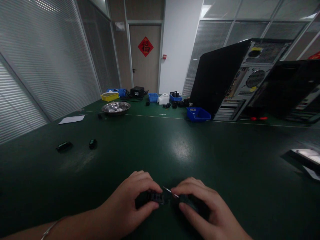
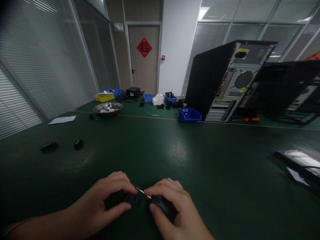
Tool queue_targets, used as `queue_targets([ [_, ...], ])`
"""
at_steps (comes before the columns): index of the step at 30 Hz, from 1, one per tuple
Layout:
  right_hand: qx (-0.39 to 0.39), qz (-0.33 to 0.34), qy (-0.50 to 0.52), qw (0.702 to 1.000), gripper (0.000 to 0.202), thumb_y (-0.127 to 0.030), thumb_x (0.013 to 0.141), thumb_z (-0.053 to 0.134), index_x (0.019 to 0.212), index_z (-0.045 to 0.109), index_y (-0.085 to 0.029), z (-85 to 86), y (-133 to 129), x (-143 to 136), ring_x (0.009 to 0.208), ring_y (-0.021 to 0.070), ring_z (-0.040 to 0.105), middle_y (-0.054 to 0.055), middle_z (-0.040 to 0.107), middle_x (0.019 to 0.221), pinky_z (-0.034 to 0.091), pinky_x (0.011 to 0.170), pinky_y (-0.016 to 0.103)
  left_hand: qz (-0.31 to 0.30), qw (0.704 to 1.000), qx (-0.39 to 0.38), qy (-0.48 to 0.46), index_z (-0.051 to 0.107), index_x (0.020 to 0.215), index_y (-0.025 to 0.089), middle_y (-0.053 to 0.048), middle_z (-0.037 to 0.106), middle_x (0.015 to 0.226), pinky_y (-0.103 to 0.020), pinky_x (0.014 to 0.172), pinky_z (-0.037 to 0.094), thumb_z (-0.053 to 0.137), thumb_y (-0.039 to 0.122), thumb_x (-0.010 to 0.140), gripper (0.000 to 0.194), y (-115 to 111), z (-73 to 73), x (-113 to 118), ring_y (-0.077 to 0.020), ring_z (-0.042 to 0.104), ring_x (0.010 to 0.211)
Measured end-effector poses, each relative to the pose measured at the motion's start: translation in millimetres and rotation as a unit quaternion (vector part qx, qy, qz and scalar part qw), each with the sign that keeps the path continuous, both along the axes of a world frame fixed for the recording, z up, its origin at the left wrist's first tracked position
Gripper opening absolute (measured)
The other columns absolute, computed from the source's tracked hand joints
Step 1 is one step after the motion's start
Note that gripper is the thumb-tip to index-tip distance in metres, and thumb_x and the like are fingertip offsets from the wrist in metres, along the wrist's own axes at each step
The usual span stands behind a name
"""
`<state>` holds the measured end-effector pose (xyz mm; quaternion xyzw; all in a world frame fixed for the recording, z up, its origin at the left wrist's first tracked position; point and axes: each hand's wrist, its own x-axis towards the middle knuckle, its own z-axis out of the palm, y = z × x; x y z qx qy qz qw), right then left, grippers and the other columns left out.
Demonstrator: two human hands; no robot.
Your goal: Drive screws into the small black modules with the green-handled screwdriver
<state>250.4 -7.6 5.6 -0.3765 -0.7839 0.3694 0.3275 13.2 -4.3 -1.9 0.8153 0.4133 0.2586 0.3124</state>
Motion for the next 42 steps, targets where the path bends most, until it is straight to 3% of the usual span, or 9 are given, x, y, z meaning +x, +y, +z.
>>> queue_targets([
  [6,0.004,-0.046,0.009,0.999,0.025,-0.016,0.093,0.053,0.113,0.063,-0.027,-3.6,-3,4,0.101,0.0220,0.067,0.004,0.070,0.107,0.054,0.084,0.033,-0.011,1.000,-0.012,0.001,0.062,0.111,0.021,-0.006,0.065,0.105,-0.040,0.087,0.044,0.074,0.018,0.078,0.035,-1,4.4,-1,-0.0255,0.058,0.098],
  [9,0.034,-0.062,0.017,0.997,0.028,-0.016,0.094,0.051,0.119,0.058,-0.027,-6.1,-4,5,0.102,0.0218,0.065,0.005,0.067,0.109,0.054,0.082,0.032,-0.009,1.000,-0.003,0.004,0.059,0.115,0.022,-0.007,0.064,0.108,-0.041,0.091,0.043,0.066,0.019,0.085,0.031,-3,4.6,-2,-0.0250,0.057,0.101],
  [13,0.039,-0.021,-0.007,0.999,0.024,-0.011,0.092,0.051,0.111,0.058,-0.024,-1.7,-5,3,0.095,0.0203,0.064,0.005,0.064,0.104,0.053,0.082,0.031,-0.023,1.000,0.014,0.013,0.058,0.115,0.022,-0.006,0.064,0.107,-0.040,0.093,0.043,0.049,0.010,0.090,0.029,-5,5.8,-2,-0.0232,0.057,0.100],
  [20,0.021,0.056,-0.107,0.992,0.030,-0.004,0.080,0.053,0.103,0.059,-0.023,13.4,-13,1,0.085,0.0204,0.063,0.004,0.065,0.097,0.053,0.075,0.032,-0.043,0.999,0.014,0.020,0.057,0.118,0.024,-0.004,0.063,0.108,-0.040,0.092,0.044,0.042,-0.001,0.078,0.049,-6,14.0,-6,-0.0234,0.055,0.102],
  [29,0.040,0.052,-0.194,0.979,0.032,-0.002,0.073,0.056,0.099,0.059,-0.020,17.5,-17,-4,0.083,0.0218,0.064,0.006,0.066,0.096,0.051,0.071,0.032,-0.050,0.994,0.050,0.082,0.053,0.123,0.023,-0.002,0.061,0.088,-0.040,0.087,0.043,0.055,0.013,0.083,0.041,-12,12.3,-4,-0.0219,0.057,0.085],
  [32,0.037,0.042,-0.184,0.981,0.031,-0.002,0.075,0.056,0.098,0.058,-0.021,16.3,-16,-4,0.080,0.0202,0.064,0.004,0.066,0.094,0.050,0.067,0.030,-0.053,0.994,0.030,0.089,0.053,0.126,0.024,-0.002,0.060,0.087,-0.043,0.091,0.043,0.060,0.021,0.085,0.042,-13,13.3,-5,-0.0222,0.057,0.084],
  [34,0.038,0.040,-0.165,0.985,0.030,-0.002,0.076,0.057,0.099,0.058,-0.021,13.4,-17,-3,0.081,0.0198,0.063,0.003,0.066,0.094,0.049,0.067,0.029,-0.058,0.995,0.021,0.079,0.052,0.129,0.025,-0.004,0.062,0.098,-0.045,0.094,0.042,0.063,0.020,0.084,0.046,-13,15.8,-5,-0.0240,0.057,0.092],
  [38,0.025,0.023,-0.100,0.994,0.026,-0.005,0.080,0.058,0.099,0.058,-0.022,2.8,-16,0,0.082,0.0186,0.063,0.003,0.066,0.096,0.050,0.070,0.028,-0.102,0.993,0.023,0.054,0.050,0.133,0.029,-0.007,0.059,0.127,-0.044,0.102,0.040,0.060,0.005,0.077,0.062,-12,22.3,-5,-0.0274,0.051,0.115],
  [42,0.022,-0.001,-0.030,0.999,0.024,-0.007,0.082,0.059,0.101,0.058,-0.021,-5.5,-14,-2,0.083,0.0189,0.064,0.003,0.065,0.094,0.050,0.073,0.029,-0.133,0.990,0.024,0.041,0.051,0.131,0.032,-0.004,0.059,0.130,-0.043,0.104,0.038,0.057,0.000,0.075,0.064,-11,23.7,-3,-0.0262,0.049,0.120],
])
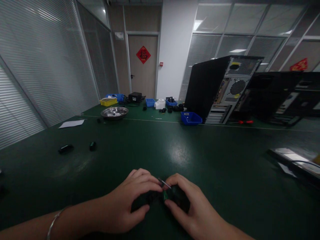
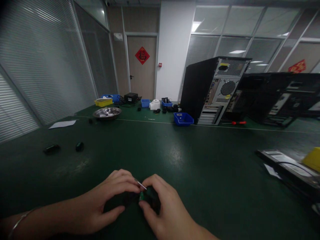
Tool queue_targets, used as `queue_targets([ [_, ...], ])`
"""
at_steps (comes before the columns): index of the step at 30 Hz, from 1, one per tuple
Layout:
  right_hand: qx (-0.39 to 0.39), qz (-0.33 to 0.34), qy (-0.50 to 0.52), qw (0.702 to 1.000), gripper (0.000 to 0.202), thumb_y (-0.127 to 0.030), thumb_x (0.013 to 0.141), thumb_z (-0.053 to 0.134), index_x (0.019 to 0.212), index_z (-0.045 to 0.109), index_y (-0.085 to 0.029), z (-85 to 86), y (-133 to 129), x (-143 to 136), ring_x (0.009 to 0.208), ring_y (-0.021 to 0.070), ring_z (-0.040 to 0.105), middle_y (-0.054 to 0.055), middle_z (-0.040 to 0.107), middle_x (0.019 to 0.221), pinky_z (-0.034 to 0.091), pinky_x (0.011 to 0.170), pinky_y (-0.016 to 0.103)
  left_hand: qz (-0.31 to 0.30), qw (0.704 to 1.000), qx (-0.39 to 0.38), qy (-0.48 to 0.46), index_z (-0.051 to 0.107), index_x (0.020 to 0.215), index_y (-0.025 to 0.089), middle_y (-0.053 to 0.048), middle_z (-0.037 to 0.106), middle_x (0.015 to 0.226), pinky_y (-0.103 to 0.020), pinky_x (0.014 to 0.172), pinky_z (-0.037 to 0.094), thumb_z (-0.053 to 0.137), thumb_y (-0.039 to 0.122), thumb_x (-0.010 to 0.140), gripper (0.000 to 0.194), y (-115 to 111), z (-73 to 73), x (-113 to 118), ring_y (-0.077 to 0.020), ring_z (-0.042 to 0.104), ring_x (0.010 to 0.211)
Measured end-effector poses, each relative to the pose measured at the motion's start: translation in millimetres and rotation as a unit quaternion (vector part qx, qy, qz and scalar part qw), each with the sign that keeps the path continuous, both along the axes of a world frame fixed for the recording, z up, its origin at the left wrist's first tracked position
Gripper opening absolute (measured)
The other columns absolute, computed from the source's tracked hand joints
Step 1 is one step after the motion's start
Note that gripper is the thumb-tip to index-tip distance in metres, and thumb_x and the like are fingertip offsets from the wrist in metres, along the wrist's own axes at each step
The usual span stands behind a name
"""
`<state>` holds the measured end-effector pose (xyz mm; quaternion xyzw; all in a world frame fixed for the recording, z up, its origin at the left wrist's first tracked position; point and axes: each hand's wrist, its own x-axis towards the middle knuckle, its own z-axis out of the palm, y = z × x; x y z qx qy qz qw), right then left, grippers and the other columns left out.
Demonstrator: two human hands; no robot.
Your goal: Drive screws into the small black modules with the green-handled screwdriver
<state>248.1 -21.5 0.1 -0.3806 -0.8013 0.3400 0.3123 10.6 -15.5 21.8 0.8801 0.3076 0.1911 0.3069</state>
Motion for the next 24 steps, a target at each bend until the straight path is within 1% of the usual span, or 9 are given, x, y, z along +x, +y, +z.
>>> queue_targets([
  [3,0.002,-0.001,0.020,1.000,0.022,-0.008,0.082,0.060,0.099,0.058,-0.021,-0.6,0,-4,0.082,0.0190,0.063,0.003,0.064,0.093,0.051,0.072,0.028,0.025,1.000,-0.007,-0.003,0.054,0.125,0.029,-0.005,0.061,0.124,-0.042,0.100,0.040,0.063,0.005,0.077,0.054,1,-5.2,3,-0.0263,0.049,0.117],
  [7,0.008,0.018,0.040,0.999,0.021,-0.007,0.081,0.059,0.097,0.058,-0.021,1.1,-3,-9,0.082,0.0190,0.062,0.005,0.064,0.094,0.051,0.073,0.029,0.063,0.998,-0.002,-0.011,0.059,0.114,0.024,-0.006,0.063,0.114,-0.039,0.093,0.041,0.071,0.018,0.081,0.036,2,-14.5,7,-0.0256,0.053,0.107],
  [9,0.010,0.024,0.044,0.999,0.022,-0.007,0.080,0.059,0.097,0.058,-0.021,0.8,-4,-10,0.083,0.0195,0.063,0.005,0.064,0.094,0.051,0.075,0.030,0.078,0.997,-0.003,-0.011,0.059,0.110,0.023,-0.005,0.063,0.109,-0.038,0.090,0.042,0.073,0.022,0.081,0.032,2,-16.9,9,-0.0249,0.055,0.102],
  [14,0.013,0.017,0.045,0.999,0.024,-0.005,0.080,0.059,0.098,0.057,-0.022,-1.6,-4,-11,0.086,0.0196,0.063,0.004,0.065,0.097,0.050,0.077,0.030,0.110,0.994,-0.021,-0.006,0.056,0.111,0.020,-0.006,0.061,0.108,-0.039,0.087,0.042,0.077,0.021,0.077,0.040,-2,-16.6,16,-0.0252,0.055,0.099],
  [18,0.014,0.024,0.043,0.999,0.026,-0.003,0.079,0.058,0.098,0.057,-0.021,-2.6,-5,-10,0.086,0.0194,0.063,0.004,0.064,0.097,0.050,0.077,0.030,0.115,0.993,-0.031,0.001,0.054,0.113,0.019,-0.007,0.060,0.109,-0.040,0.086,0.042,0.080,0.020,0.073,0.047,-6,-16.5,21,-0.0267,0.053,0.099],
  [24,0.019,0.038,0.039,0.998,0.030,-0.002,0.076,0.057,0.099,0.058,-0.021,-3.9,-5,-10,0.086,0.0199,0.063,0.005,0.064,0.097,0.050,0.077,0.031,0.132,0.991,-0.034,0.000,0.054,0.109,0.022,-0.005,0.060,0.107,-0.039,0.087,0.042,0.081,0.017,0.070,0.048,-10,-17.6,23,-0.0255,0.054,0.099],
])
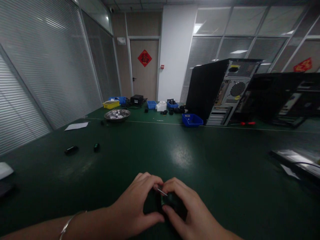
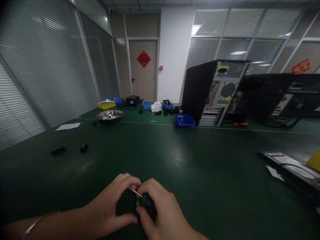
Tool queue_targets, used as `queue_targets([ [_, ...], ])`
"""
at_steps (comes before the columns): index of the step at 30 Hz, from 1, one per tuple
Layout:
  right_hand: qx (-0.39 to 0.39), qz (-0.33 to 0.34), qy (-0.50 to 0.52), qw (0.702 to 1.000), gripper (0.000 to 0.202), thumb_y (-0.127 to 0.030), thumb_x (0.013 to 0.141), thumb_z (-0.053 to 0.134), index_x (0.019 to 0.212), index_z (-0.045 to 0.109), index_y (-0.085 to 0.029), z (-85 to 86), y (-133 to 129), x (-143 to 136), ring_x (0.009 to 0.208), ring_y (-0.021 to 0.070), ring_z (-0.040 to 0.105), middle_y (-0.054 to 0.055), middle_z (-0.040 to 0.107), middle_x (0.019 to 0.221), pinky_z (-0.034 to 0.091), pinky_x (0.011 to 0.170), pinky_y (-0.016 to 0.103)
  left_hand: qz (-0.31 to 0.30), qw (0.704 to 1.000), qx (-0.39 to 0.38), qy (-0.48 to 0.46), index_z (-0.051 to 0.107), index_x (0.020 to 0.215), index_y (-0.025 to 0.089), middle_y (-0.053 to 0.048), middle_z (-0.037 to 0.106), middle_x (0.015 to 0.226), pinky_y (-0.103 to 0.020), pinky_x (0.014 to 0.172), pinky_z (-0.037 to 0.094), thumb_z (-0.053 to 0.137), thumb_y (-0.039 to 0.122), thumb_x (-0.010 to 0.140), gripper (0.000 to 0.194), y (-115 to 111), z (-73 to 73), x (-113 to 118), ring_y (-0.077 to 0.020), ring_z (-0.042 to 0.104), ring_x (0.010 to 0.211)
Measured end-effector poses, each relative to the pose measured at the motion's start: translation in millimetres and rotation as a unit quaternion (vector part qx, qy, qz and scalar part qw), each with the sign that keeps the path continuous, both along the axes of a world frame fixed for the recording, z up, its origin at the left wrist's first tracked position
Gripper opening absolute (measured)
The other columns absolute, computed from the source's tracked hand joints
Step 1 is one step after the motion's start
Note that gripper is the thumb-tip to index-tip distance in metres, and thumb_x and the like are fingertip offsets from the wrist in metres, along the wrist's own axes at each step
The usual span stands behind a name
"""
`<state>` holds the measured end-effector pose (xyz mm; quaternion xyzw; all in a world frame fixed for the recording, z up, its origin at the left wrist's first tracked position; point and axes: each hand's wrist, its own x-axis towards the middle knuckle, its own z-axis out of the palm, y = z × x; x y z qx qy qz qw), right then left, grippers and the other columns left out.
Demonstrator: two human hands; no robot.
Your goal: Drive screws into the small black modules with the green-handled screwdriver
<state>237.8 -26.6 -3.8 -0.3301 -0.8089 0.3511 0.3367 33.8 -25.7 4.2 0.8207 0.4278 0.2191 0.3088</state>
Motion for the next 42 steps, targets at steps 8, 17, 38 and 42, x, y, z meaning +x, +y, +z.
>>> queue_targets([
  [8,0.002,0.005,0.003,1.000,0.029,-0.002,0.076,0.059,0.098,0.058,-0.021,2.0,0,1,0.089,0.0206,0.062,0.005,0.063,0.100,0.050,0.080,0.032,-0.009,1.000,0.017,-0.006,0.054,0.112,0.024,-0.003,0.061,0.108,-0.039,0.088,0.043,0.081,0.019,0.070,0.050,0,-3.9,-1,-0.0247,0.055,0.100],
  [17,-0.007,0.007,-0.003,1.000,0.013,-0.015,0.090,0.053,0.100,0.058,-0.022,6.6,4,8,0.091,0.0222,0.064,0.007,0.062,0.101,0.052,0.080,0.035,0.107,0.979,0.122,0.122,0.056,0.120,0.031,0.000,0.064,0.118,-0.035,0.099,0.044,0.062,0.037,0.088,0.033,28,11.7,-66,-0.0212,0.057,0.111],
  [38,-0.031,0.020,-0.024,0.999,0.013,-0.017,0.091,0.053,0.101,0.062,-0.021,7.6,5,9,0.089,0.0223,0.065,0.008,0.065,0.099,0.053,0.078,0.034,0.338,0.889,0.120,0.283,0.061,0.123,0.018,-0.013,0.064,0.127,-0.050,0.097,0.043,0.052,0.061,0.085,0.058,65,16.8,-258,-0.0390,0.055,0.118],
  [42,-0.022,0.017,-0.017,0.999,0.014,-0.016,0.090,0.054,0.100,0.062,-0.019,8.1,4,9,0.089,0.0225,0.065,0.009,0.066,0.098,0.052,0.078,0.035,0.323,0.890,0.127,0.296,0.062,0.121,0.013,-0.016,0.071,0.104,-0.049,0.085,0.048,0.047,0.064,0.085,0.064,86,19.1,-231,-0.0383,0.063,0.100],
])
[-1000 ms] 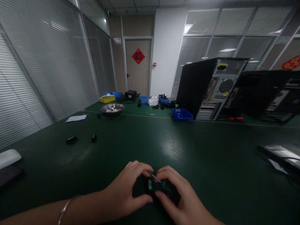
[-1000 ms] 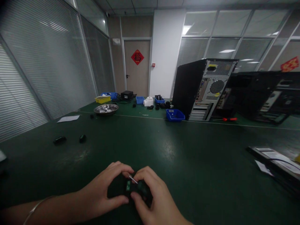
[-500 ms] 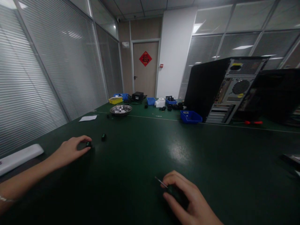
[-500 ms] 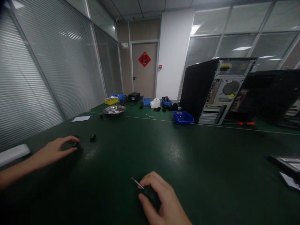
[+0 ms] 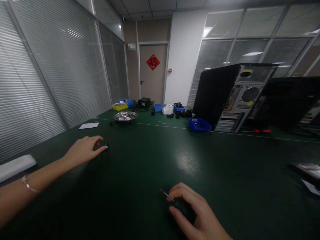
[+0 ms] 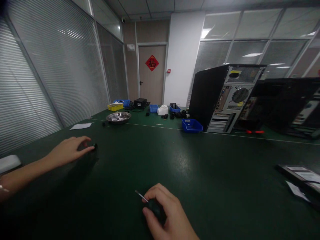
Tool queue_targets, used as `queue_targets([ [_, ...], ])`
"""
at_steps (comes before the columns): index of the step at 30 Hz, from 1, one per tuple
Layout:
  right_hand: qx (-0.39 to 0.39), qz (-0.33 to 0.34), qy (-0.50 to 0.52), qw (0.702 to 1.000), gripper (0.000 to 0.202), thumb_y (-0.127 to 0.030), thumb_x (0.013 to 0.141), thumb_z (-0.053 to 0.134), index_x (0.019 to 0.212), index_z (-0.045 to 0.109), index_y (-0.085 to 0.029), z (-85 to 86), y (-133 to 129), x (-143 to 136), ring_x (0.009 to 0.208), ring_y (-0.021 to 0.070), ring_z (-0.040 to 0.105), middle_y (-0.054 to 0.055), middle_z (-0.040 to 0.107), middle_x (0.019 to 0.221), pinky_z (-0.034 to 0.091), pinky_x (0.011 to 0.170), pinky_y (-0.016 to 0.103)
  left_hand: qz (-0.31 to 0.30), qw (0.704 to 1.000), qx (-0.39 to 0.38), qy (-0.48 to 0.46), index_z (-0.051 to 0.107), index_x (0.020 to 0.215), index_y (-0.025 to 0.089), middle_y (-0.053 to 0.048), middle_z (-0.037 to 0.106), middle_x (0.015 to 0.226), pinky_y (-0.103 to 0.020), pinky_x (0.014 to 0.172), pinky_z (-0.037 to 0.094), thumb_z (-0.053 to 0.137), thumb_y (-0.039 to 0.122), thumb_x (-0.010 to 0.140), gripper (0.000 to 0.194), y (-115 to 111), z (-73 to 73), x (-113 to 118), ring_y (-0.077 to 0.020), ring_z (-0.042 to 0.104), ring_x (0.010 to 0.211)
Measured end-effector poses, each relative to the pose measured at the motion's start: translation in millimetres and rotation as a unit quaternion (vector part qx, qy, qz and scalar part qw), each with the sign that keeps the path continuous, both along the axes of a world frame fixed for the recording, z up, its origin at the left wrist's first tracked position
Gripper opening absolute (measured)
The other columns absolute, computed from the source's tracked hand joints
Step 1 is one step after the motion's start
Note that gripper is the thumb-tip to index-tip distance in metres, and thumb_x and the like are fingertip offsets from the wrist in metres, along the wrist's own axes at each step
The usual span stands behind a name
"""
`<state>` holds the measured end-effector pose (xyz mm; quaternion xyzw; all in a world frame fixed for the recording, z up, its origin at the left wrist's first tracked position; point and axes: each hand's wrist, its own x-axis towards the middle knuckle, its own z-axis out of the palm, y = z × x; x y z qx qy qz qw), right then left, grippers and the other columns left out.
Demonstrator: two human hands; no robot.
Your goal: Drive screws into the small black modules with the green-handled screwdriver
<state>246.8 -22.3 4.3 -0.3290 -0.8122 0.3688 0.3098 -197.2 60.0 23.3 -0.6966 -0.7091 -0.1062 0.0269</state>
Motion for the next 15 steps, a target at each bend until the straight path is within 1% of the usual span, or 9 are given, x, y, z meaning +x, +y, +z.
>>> queue_targets([
  [3,0.009,0.003,0.011,1.000,0.015,-0.014,0.088,0.055,0.100,0.063,-0.019,-0.1,0,1,0.088,0.0218,0.065,0.008,0.066,0.097,0.052,0.079,0.034,-0.028,1.000,0.002,0.003,0.063,0.119,0.014,-0.015,0.071,0.098,-0.049,0.083,0.048,0.049,0.054,0.083,0.055,10,-0.8,19,-0.0376,0.064,0.095],
  [6,0.011,-0.002,0.018,1.000,0.016,-0.012,0.086,0.056,0.099,0.064,-0.018,0.6,0,0,0.087,0.0215,0.066,0.008,0.066,0.096,0.052,0.078,0.033,-0.071,0.997,0.008,-0.004,0.059,0.123,0.016,-0.012,0.069,0.097,-0.045,0.083,0.048,0.046,0.041,0.086,0.047,10,-3.9,44,-0.0331,0.064,0.093],
  [8,0.005,-0.009,0.017,1.000,0.016,-0.012,0.086,0.057,0.098,0.064,-0.018,1.2,0,0,0.087,0.0213,0.066,0.008,0.066,0.095,0.052,0.077,0.032,-0.100,0.995,0.008,-0.013,0.057,0.125,0.017,-0.011,0.068,0.098,-0.043,0.083,0.049,0.046,0.039,0.088,0.044,5,-7.2,63,-0.0300,0.064,0.092],
  [11,-0.001,-0.019,0.016,1.000,0.015,-0.013,0.086,0.057,0.098,0.064,-0.018,0.9,0,-1,0.086,0.0212,0.066,0.008,0.066,0.095,0.051,0.077,0.032,-0.131,0.991,0.005,-0.026,0.059,0.123,0.021,-0.008,0.067,0.101,-0.041,0.083,0.049,0.048,0.038,0.090,0.039,0,-10.5,88,-0.0274,0.063,0.092],
  [13,-0.002,-0.018,0.017,1.000,0.014,-0.013,0.087,0.056,0.098,0.063,-0.018,-0.1,1,-1,0.086,0.0212,0.065,0.008,0.066,0.095,0.051,0.077,0.032,-0.137,0.990,0.005,-0.035,0.062,0.119,0.020,-0.009,0.067,0.101,-0.041,0.083,0.050,0.048,0.036,0.090,0.036,1,-10.4,97,-0.0275,0.063,0.093],
  [15,0.000,-0.013,0.016,1.000,0.014,-0.014,0.087,0.056,0.099,0.063,-0.018,-1.2,1,-1,0.086,0.0212,0.065,0.008,0.066,0.095,0.051,0.077,0.032,-0.134,0.990,0.007,-0.044,0.062,0.116,0.017,-0.010,0.066,0.103,-0.041,0.083,0.050,0.047,0.034,0.090,0.034,6,-9.1,99,-0.0281,0.063,0.094],
])
